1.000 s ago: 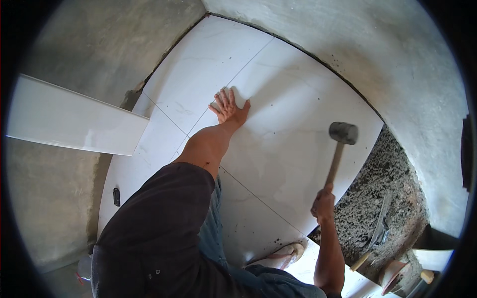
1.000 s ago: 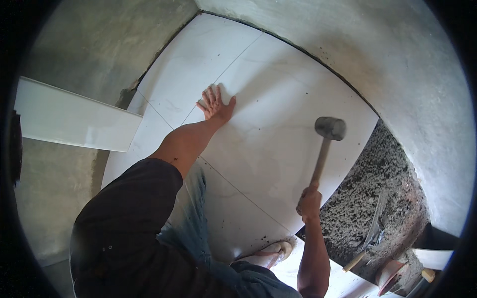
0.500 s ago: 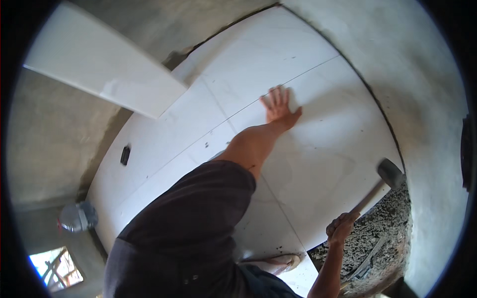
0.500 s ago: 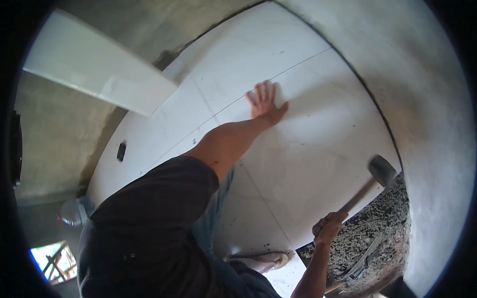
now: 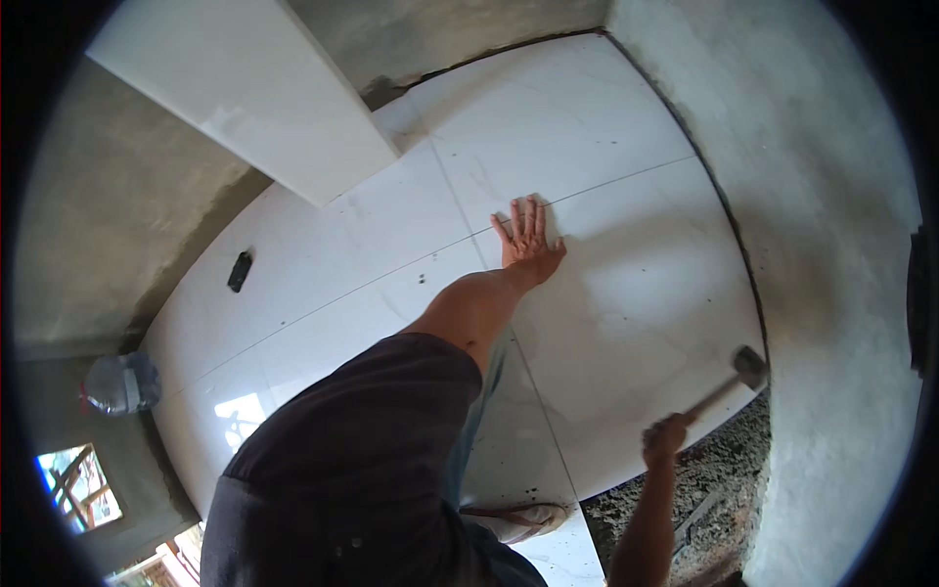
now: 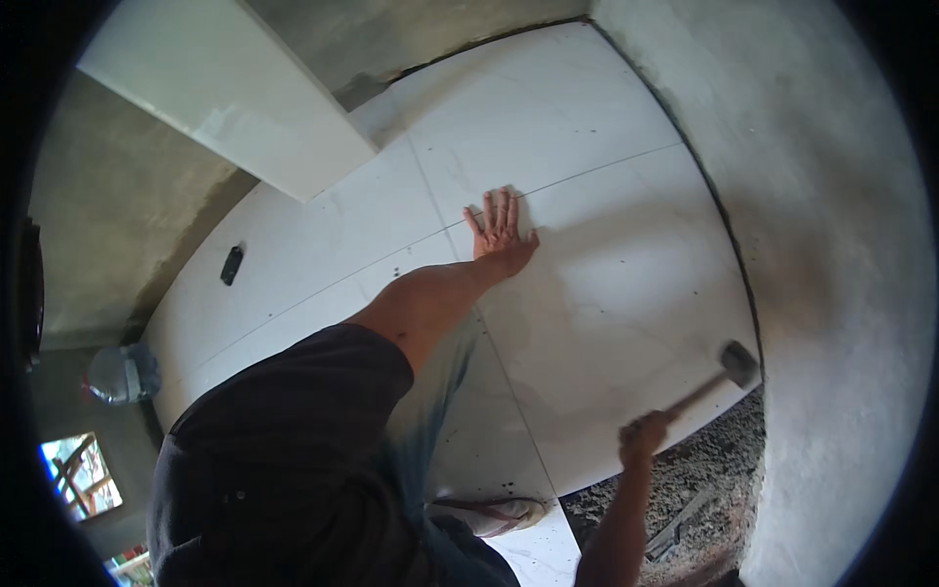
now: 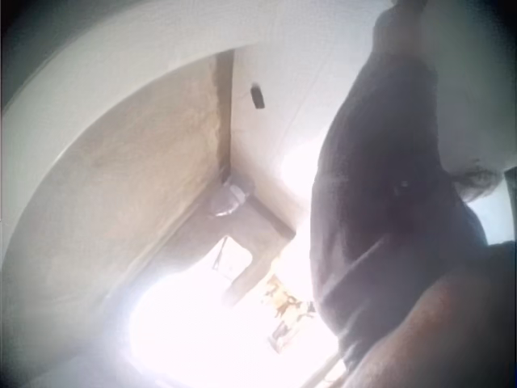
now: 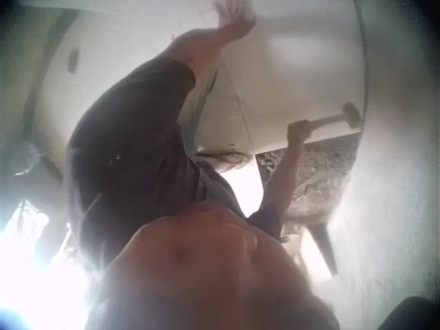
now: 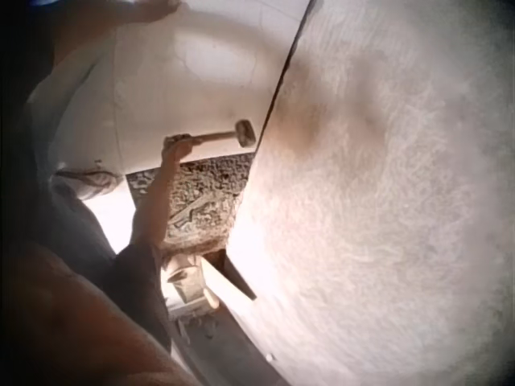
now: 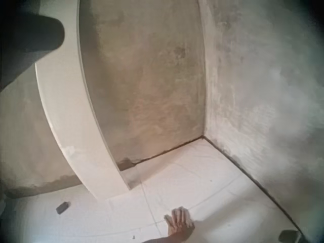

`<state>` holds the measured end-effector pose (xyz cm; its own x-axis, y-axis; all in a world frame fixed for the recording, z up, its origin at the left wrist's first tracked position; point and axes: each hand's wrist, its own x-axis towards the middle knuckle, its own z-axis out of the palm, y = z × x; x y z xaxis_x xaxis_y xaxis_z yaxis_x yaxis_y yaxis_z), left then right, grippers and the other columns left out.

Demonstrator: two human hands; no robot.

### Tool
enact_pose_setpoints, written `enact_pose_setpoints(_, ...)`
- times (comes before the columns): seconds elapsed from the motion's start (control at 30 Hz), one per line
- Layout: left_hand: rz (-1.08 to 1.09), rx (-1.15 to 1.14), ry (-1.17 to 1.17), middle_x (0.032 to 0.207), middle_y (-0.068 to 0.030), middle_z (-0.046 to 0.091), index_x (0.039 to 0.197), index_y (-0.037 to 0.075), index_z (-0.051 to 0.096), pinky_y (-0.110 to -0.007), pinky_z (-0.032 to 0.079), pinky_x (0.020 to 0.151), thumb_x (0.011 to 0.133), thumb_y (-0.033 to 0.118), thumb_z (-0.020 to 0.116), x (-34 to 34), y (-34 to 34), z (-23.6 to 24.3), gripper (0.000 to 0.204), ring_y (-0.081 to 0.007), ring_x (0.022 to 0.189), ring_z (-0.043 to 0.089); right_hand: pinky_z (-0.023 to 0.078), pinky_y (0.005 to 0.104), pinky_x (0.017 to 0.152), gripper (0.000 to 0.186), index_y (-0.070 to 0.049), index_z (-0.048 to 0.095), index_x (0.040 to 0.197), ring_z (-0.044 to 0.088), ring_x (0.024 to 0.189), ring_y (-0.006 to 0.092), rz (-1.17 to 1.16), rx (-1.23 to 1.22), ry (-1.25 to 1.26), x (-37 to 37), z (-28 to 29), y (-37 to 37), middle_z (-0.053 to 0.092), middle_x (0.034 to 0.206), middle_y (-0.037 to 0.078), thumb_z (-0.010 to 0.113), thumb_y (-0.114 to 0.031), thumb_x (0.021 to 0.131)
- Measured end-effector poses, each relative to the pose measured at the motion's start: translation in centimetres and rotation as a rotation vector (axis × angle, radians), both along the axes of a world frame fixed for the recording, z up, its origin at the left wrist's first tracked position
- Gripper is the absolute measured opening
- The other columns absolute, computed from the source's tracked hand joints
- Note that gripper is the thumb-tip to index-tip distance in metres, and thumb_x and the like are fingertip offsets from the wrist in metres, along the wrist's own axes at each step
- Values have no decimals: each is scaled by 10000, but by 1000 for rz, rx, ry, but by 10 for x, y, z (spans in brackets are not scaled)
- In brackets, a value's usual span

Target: The person installs floor tiles by spreading mortar with a trowel, positioning large tiles, and tapping them into place using a rubber mallet.

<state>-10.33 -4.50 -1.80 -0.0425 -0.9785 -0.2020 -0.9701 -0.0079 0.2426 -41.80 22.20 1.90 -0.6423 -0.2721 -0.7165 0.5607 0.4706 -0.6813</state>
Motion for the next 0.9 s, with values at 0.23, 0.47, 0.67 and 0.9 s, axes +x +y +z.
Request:
enact_pose_setpoints(0.23,-264,-77,33,1597,-93,-6,1519,67,45,-552,-65,1147,907,607,340,-95,-61,-18,868,-289,1465,-74,292,267,317,596,-111,437,749,350,349,114,22,-106,139,85,-5,-15,375,509,-14,324,-666,935)
enact_pose_setpoints(0.47,-450,-125,23,1595,-91,18,1521,84,48,-468,-49,1175,896,631,360,-140,-133,-19,887,-255,1469,-48,291,259,322,637,-94,416,761,357,362,115,-112,-165,138,90,2,-18,344,500,-6,314,-705,910)
enact_pose_setpoints(0.67,-516,-130,11,1598,-73,20,1524,90,41,-457,-57,1174,889,646,347,-146,-149,-25,897,-239,1471,-46,292,247,329,633,-99,412,768,341,360,122,-144,-186,35,117,1,-24,341,506,-10,336,-714,900)
enact_pose_setpoints(0.9,-508,-110,-55,1598,-59,19,1524,97,32,-457,-49,1177,913,623,318,-145,-150,-22,856,-235,1471,-50,308,269,323,603,-78,417,741,364,359,131,32,-150,4,128,-1,-41,361,511,7,303,-629,959)
